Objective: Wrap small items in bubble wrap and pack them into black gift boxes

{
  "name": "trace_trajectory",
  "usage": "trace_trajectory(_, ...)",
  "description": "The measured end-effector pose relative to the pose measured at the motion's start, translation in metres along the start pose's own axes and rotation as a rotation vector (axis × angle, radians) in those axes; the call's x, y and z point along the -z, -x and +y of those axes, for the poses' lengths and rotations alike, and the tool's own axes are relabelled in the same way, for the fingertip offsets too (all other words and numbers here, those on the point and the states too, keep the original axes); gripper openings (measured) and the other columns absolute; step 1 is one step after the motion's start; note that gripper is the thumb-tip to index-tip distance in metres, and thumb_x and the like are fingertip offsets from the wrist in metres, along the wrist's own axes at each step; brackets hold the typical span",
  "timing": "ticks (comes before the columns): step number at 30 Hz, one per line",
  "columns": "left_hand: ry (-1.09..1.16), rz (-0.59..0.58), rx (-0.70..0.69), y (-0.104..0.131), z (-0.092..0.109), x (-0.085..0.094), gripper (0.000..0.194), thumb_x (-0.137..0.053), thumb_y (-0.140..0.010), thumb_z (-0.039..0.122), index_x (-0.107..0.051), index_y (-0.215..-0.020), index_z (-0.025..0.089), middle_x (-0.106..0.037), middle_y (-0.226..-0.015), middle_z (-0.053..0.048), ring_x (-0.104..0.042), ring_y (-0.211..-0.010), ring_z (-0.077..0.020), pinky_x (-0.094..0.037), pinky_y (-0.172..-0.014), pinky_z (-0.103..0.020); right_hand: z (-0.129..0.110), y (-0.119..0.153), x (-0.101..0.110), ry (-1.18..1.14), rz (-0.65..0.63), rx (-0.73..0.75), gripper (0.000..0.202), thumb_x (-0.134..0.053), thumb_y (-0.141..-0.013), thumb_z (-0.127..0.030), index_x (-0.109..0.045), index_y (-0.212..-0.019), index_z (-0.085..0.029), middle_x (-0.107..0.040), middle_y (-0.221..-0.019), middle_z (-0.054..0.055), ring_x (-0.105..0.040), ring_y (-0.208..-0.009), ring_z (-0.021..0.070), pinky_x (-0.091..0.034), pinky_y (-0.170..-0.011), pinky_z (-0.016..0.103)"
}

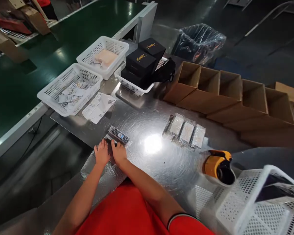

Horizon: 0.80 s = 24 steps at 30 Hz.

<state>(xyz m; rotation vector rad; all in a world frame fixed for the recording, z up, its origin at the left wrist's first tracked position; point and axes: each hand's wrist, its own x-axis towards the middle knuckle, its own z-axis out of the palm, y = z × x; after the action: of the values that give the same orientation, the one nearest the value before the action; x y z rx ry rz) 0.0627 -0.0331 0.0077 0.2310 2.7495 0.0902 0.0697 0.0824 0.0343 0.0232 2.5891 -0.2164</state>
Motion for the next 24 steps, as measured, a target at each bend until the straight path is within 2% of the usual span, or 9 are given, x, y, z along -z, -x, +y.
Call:
trace_trajectory(4, 0.006, -0.015, -0.007, 0.001, -0.001, 0.001, 0.071, -0.054, -0.083, 0.019, -0.040, -0.152, 0.018, -0.028, -0.164, -0.013, -0.036, -0.145, -0.0320, -0.024, -0.119, -0.061, 0.004, -0.004, -0.007, -0.024, 0.015, 0.034, 0.057, -0.040, -0.100, -0.016, -0.030, -0.156, -0.022, -0.059, -0.124, 0.020, -0.063, -0.108, 0.0286, -0.054, -0.083, 0.039)
trace_trajectory(7, 0.018, -0.027, 0.001, -0.001, -0.002, 0.002, 0.071, -0.057, -0.087, 0.031, -0.037, -0.154, 0.019, -0.026, -0.165, -0.014, -0.035, -0.145, -0.0350, -0.022, -0.118, -0.064, 0.036, 0.015, -0.018, -0.024, 0.016, 0.021, 0.059, -0.041, -0.098, -0.016, -0.030, -0.155, -0.026, -0.060, -0.120, 0.018, -0.064, -0.105, 0.0276, -0.054, -0.083, 0.039)
trace_trajectory(9, 0.022, -0.038, -0.007, -0.001, -0.002, 0.002, 0.071, -0.055, -0.090, 0.038, -0.035, -0.155, 0.016, -0.025, -0.165, -0.016, -0.035, -0.145, -0.0379, -0.021, -0.118, -0.066, 0.080, 0.050, -0.033, -0.032, 0.021, -0.015, 0.060, -0.041, -0.096, -0.015, -0.032, -0.155, -0.026, -0.063, -0.114, 0.017, -0.065, -0.100, 0.0275, -0.054, -0.082, 0.039)
trace_trajectory(14, 0.015, -0.044, -0.018, 0.001, -0.007, -0.003, 0.077, -0.056, -0.091, 0.045, -0.032, -0.156, 0.011, -0.023, -0.165, -0.018, -0.025, -0.149, -0.0415, -0.021, -0.118, -0.064, 0.233, 0.184, -0.091, -0.080, 0.005, -0.214, 0.067, -0.036, -0.085, -0.011, -0.047, -0.148, -0.029, -0.065, -0.099, 0.017, -0.067, -0.086, 0.0283, -0.053, -0.072, 0.039)
trace_trajectory(17, 0.038, -0.044, -0.005, 0.007, -0.013, -0.007, 0.082, -0.059, -0.089, 0.046, -0.029, -0.156, 0.011, -0.019, -0.165, -0.021, -0.018, -0.151, -0.0417, -0.023, -0.118, -0.061, 0.285, 0.219, -0.108, -0.062, 0.072, -0.375, 0.066, -0.034, -0.086, -0.012, -0.046, -0.149, -0.027, -0.064, -0.101, 0.015, -0.066, -0.086, 0.0290, -0.053, -0.074, 0.042)
trace_trajectory(19, 0.043, -0.038, 0.000, 0.010, -0.016, -0.006, 0.084, -0.062, -0.087, 0.047, -0.031, -0.156, 0.011, -0.021, -0.164, -0.024, -0.021, -0.150, -0.0426, -0.026, -0.117, -0.060, 0.283, 0.205, -0.103, -0.001, 0.171, -0.494, 0.057, -0.035, -0.091, -0.019, -0.048, -0.147, -0.021, -0.063, -0.107, 0.019, -0.065, -0.093, 0.0322, -0.051, -0.082, 0.048)
trace_trajectory(21, 0.036, -0.001, -0.015, 0.010, -0.017, -0.003, 0.079, -0.062, -0.086, 0.048, -0.039, -0.152, 0.012, -0.030, -0.161, -0.025, -0.031, -0.145, -0.0422, -0.029, -0.114, -0.058, 0.255, 0.167, -0.083, 0.043, 0.316, -0.537, 0.052, -0.041, -0.095, -0.028, -0.051, -0.144, -0.014, -0.059, -0.119, 0.025, -0.060, -0.109, 0.0373, -0.046, -0.093, 0.054)
trace_trajectory(23, 0.034, 0.055, -0.014, 0.006, -0.016, 0.001, 0.062, -0.056, -0.091, 0.045, -0.050, -0.143, 0.012, -0.046, -0.150, -0.024, -0.045, -0.135, -0.0388, -0.034, -0.110, -0.054, 0.209, 0.116, -0.054, -0.003, 0.434, -0.434, 0.054, -0.046, -0.094, -0.033, -0.050, -0.143, -0.008, -0.053, -0.132, 0.029, -0.050, -0.125, 0.0398, -0.042, -0.100, 0.055)
trace_trajectory(24, 0.041, 0.074, 0.001, 0.003, -0.015, 0.003, 0.053, -0.051, -0.094, 0.040, -0.053, -0.139, 0.013, -0.054, -0.142, -0.023, -0.051, -0.128, -0.0362, -0.036, -0.107, -0.052, 0.182, 0.090, -0.037, -0.036, 0.441, -0.297, 0.056, -0.048, -0.094, -0.035, -0.048, -0.144, -0.009, -0.050, -0.137, 0.029, -0.046, -0.130, 0.0397, -0.040, -0.103, 0.054)
